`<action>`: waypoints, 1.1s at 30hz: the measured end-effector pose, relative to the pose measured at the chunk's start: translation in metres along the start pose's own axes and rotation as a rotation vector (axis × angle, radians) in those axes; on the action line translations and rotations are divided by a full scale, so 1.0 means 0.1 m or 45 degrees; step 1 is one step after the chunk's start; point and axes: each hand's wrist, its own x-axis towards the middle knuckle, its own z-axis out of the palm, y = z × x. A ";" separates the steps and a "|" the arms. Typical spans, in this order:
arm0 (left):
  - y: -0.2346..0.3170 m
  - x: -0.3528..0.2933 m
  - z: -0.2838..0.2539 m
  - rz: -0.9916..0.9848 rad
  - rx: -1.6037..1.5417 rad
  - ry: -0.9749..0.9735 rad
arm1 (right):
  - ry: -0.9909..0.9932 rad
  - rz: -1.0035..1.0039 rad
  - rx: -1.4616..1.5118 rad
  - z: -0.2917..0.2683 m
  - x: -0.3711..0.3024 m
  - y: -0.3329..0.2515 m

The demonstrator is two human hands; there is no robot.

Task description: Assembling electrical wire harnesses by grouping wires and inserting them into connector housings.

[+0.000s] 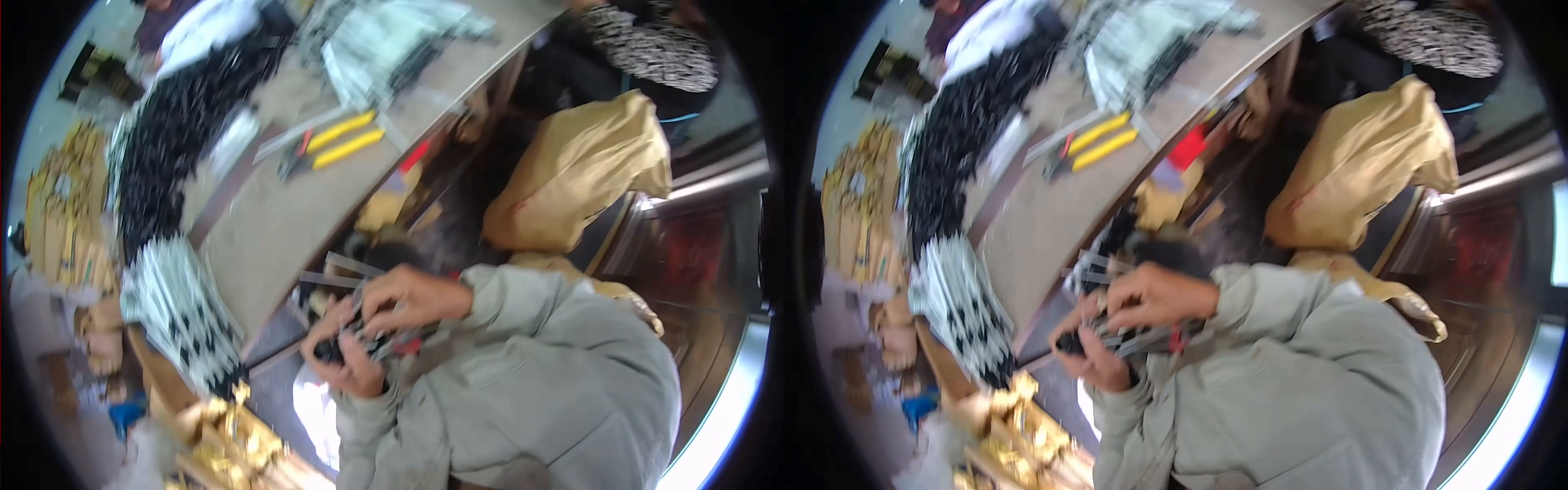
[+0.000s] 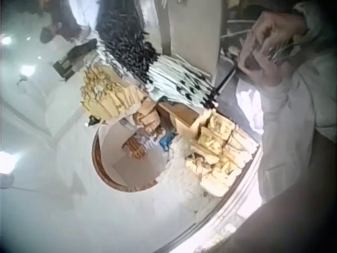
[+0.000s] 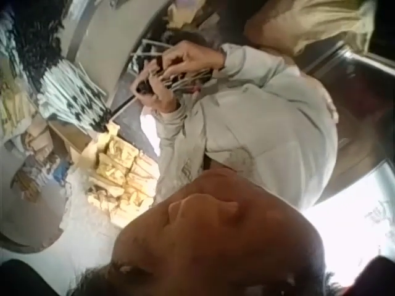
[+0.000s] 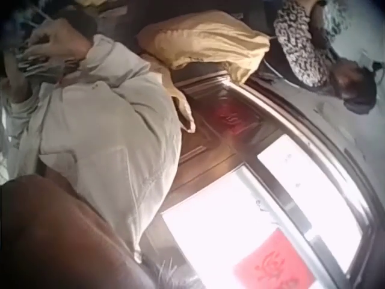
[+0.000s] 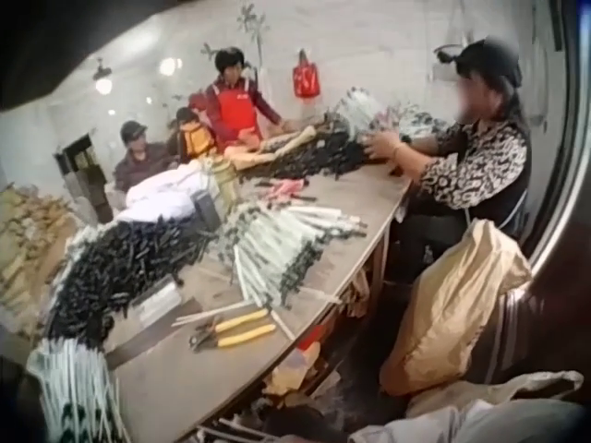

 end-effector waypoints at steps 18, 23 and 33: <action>0.17 0.06 -0.01 -0.231 0.052 -0.036 | 0.132 -0.126 -0.500 -0.59 0.18 -0.36; 0.14 0.10 -0.03 -0.296 -0.006 -0.023 | 0.817 -0.119 -0.724 -2.03 0.75 -0.38; -0.01 0.28 0.04 -0.360 0.064 -0.096 | 1.229 0.348 -1.515 -4.34 1.21 -0.13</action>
